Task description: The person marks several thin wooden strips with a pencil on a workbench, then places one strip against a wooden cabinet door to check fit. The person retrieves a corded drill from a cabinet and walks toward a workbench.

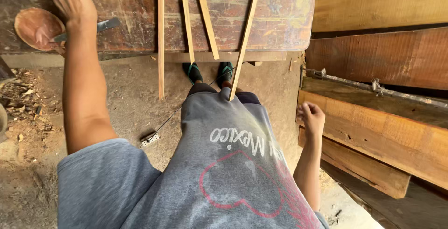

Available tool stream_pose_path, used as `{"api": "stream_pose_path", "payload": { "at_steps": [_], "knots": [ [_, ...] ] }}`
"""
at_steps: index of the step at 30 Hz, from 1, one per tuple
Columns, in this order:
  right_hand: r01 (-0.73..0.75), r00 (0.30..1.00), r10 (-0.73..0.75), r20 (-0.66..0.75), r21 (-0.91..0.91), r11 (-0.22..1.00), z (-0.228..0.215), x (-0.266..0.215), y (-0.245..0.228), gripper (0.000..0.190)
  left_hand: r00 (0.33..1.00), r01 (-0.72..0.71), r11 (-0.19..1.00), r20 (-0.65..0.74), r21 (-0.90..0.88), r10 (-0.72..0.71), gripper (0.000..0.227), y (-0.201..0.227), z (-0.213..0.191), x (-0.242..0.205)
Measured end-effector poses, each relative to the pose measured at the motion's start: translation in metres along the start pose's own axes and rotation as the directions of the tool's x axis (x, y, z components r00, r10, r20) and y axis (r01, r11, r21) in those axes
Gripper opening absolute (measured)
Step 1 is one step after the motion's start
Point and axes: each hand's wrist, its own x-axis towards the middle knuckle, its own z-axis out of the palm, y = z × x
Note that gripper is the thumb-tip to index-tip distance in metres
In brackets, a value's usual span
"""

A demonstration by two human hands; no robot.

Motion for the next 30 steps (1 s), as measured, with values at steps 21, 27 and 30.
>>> {"api": "stream_pose_path", "payload": {
  "at_steps": [21,27,30],
  "knots": [
    [0.731,0.578,-0.421,0.699,-0.214,0.648,0.064,0.113,-0.123,0.039,0.958,0.279,0.782,0.214,-0.557,-0.189,0.038,0.427,-0.066,-0.258],
    [0.295,0.508,-0.256,0.822,0.113,0.949,0.089,0.118,-0.048,0.040,0.861,0.509,0.624,0.350,-0.593,-0.369,0.035,0.470,-0.038,-0.292],
    [0.386,0.461,-0.163,0.872,-0.032,0.922,0.075,0.125,-0.033,0.042,0.853,0.518,0.545,0.355,-0.659,-0.383,0.034,0.488,-0.048,-0.307]
  ]
}}
